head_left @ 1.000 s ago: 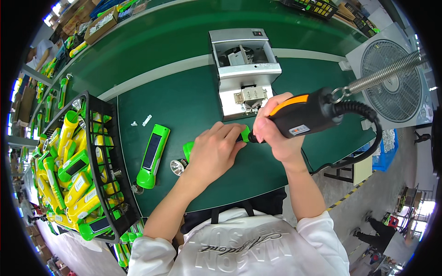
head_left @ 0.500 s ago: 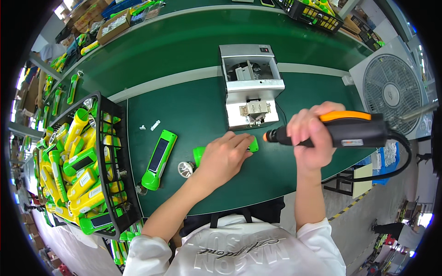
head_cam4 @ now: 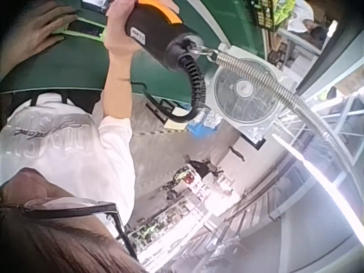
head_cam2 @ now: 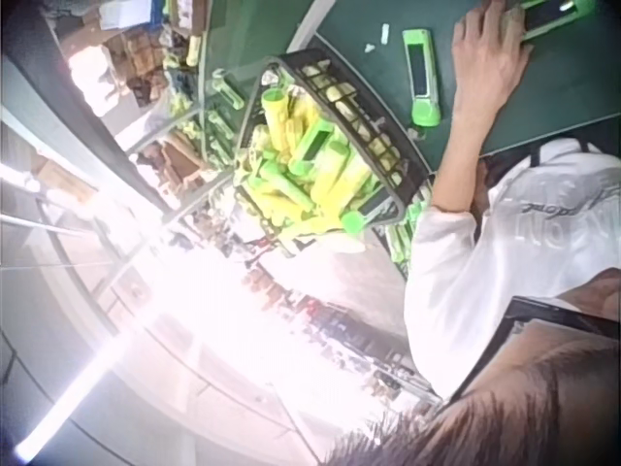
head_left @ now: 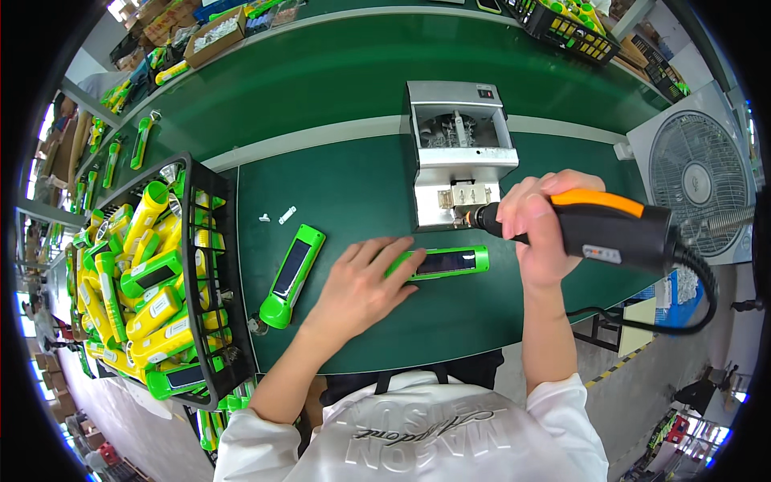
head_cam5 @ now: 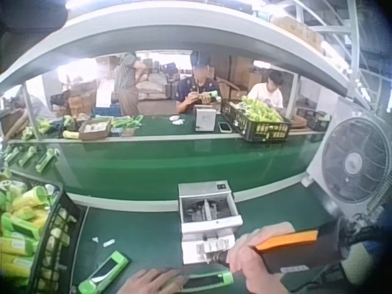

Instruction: The person assembles flashlights by retrieving parts from a conveyor belt, driving screws into the flashlight bodies using an electric screwdriver and a screw feeder, and placing the assembled flashlights into a tray.

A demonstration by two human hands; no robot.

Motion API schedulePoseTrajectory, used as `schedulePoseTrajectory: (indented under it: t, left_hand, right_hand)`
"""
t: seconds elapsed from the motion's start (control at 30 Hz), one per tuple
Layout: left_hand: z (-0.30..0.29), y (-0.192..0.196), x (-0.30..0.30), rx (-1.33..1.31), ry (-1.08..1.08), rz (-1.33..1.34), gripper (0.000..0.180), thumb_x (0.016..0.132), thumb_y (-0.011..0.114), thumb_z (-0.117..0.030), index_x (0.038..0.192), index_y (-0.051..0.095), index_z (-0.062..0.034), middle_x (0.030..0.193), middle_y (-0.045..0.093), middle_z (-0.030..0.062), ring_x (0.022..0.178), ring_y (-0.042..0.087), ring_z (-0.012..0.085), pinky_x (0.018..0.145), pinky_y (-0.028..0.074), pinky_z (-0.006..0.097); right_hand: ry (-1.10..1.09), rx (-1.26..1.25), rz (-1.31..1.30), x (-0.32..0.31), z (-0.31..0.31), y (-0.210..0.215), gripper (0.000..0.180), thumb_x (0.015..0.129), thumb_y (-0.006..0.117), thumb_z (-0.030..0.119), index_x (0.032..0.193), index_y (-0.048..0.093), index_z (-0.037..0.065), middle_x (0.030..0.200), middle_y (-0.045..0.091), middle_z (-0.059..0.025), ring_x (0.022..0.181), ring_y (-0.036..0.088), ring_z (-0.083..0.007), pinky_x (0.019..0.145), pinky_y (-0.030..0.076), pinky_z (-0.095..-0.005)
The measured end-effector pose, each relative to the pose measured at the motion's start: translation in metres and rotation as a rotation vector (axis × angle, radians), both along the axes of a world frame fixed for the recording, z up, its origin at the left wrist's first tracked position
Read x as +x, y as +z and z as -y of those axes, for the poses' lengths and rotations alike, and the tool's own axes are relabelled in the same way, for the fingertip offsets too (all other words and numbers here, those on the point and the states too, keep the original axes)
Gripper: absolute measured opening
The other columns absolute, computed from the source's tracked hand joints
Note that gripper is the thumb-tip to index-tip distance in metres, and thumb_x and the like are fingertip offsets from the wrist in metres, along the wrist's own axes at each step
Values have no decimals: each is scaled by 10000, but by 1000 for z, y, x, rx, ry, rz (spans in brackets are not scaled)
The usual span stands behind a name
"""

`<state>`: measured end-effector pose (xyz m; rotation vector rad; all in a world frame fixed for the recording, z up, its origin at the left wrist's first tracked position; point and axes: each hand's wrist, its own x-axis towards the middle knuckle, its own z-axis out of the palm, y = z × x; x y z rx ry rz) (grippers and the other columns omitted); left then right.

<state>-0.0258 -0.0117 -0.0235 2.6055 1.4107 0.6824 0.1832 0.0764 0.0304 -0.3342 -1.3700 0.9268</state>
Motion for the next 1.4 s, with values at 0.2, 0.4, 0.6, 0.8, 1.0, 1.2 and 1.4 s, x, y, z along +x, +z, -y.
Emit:
schedulePoseTrajectory:
  t: [0.2,0.4,0.6,0.8,1.0,1.2,1.4]
  left_hand:
    - [-3,-19,-11,-21,-21,-3,509,772,763,-191,1241,594,-95,1181,616,67,973,619,247,816,518,377]
    - [-16,-27,4,101,-90,93,414,738,775,-155,1118,630,-79,1142,634,48,877,633,231,733,540,368]
    - [-17,-39,8,171,-144,197,376,724,785,-157,1069,656,-81,1102,649,36,851,628,210,706,538,355]
    - [-19,-40,7,195,-145,176,371,722,792,-171,1062,667,-90,1103,652,14,852,624,201,677,520,342]
    - [-20,-41,9,187,-139,198,355,723,794,-177,1041,667,-85,1094,650,9,850,622,198,660,508,340]
    - [-18,-40,9,160,-132,202,347,716,801,-179,1021,670,-76,1094,652,16,849,620,208,662,510,350]
    - [-18,-45,7,185,-142,216,402,697,797,-171,1075,676,-104,1121,639,-13,852,605,169,676,514,320]
  right_hand:
    - [-65,-162,95,-24,-2,16,184,825,655,-103,958,560,-19,826,599,-51,620,575,-73,532,464,-221]
    - [14,-357,246,-24,-38,45,206,800,624,-33,992,550,-25,602,512,-54,448,504,-139,477,454,-303]
    - [119,-449,-10,-15,5,25,185,817,593,-87,981,540,-18,656,542,-58,463,531,-141,465,461,-292]
    - [204,-360,-7,-16,30,3,200,842,573,-63,1024,514,-5,693,560,-76,511,529,-134,477,460,-279]
    - [203,-389,-10,-18,32,-9,207,843,587,-74,1020,522,11,704,559,-64,535,536,-114,484,462,-265]
    - [200,-386,10,-18,36,-17,199,843,605,-72,1005,524,10,721,553,-50,544,542,-102,489,461,-255]
    - [97,-285,153,-18,40,-26,205,817,640,-71,968,523,2,733,560,-39,587,538,-85,543,448,-239]
